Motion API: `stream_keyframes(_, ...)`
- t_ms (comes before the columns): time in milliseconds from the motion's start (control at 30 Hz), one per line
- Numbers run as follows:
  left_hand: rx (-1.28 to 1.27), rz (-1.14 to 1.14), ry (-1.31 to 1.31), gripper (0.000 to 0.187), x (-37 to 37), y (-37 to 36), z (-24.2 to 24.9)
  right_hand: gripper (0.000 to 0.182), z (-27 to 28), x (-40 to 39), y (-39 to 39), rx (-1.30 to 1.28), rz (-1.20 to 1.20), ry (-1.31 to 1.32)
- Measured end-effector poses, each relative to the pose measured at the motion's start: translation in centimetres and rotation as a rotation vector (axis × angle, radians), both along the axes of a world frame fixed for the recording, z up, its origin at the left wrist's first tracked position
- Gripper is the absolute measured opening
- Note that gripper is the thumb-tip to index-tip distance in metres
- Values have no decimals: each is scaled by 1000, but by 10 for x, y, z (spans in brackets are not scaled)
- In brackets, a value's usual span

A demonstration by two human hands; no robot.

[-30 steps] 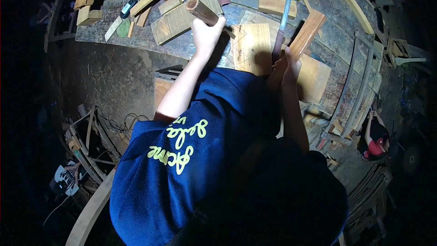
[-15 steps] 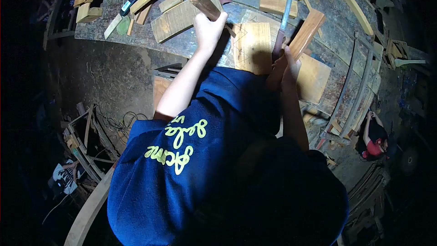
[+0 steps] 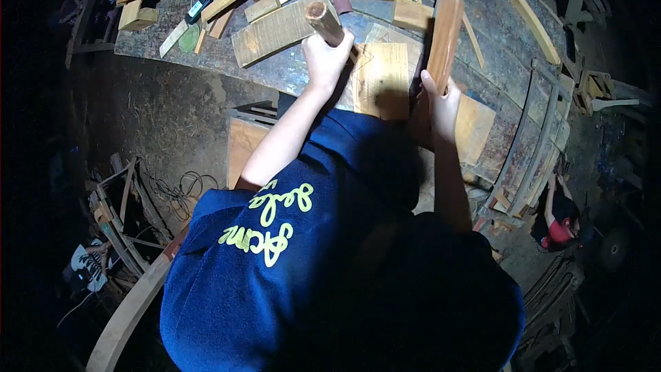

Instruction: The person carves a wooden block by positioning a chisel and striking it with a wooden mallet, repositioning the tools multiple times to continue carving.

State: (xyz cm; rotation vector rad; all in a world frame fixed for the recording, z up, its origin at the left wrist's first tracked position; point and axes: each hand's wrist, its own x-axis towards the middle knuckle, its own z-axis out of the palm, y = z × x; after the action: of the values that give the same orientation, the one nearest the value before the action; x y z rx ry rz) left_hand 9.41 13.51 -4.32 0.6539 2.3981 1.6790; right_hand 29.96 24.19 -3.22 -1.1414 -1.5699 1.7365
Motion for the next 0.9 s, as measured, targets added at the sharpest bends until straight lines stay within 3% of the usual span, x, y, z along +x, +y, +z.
stream_keyframes(67,14,16,12,27,2,1,4,32,20,-8,19,156,96,-100)
stream_keyframes(133,20,17,41,27,2,2,5,37,63,-22,31,716,219,-321)
stream_keyframes(200,56,11,31,27,1,2,2,42,102,-34,41,745,340,-387)
stream_keyframes(267,10,7,6,27,1,2,3,47,105,-44,57,782,395,-426)
stream_keyframes(367,15,2,22,28,3,-4,10,63,59,-61,77,721,534,-703)
stream_keyframes(400,15,-7,25,29,4,-6,11,65,17,-62,83,752,481,-629)
stream_keyframes(433,14,7,33,29,5,-7,12,61,-7,-68,86,398,516,-534)
stream_keyframes(567,65,6,48,26,5,-8,12,52,-66,-78,74,374,567,-408)
stream_keyframes(667,90,8,40,26,3,-7,8,51,-69,-80,69,364,599,-476)
stream_keyframes(733,72,-8,22,26,2,-6,9,51,-74,-80,68,493,571,-495)
stream_keyframes(900,80,-73,-6,25,3,-5,9,51,-72,-61,74,290,475,-469)
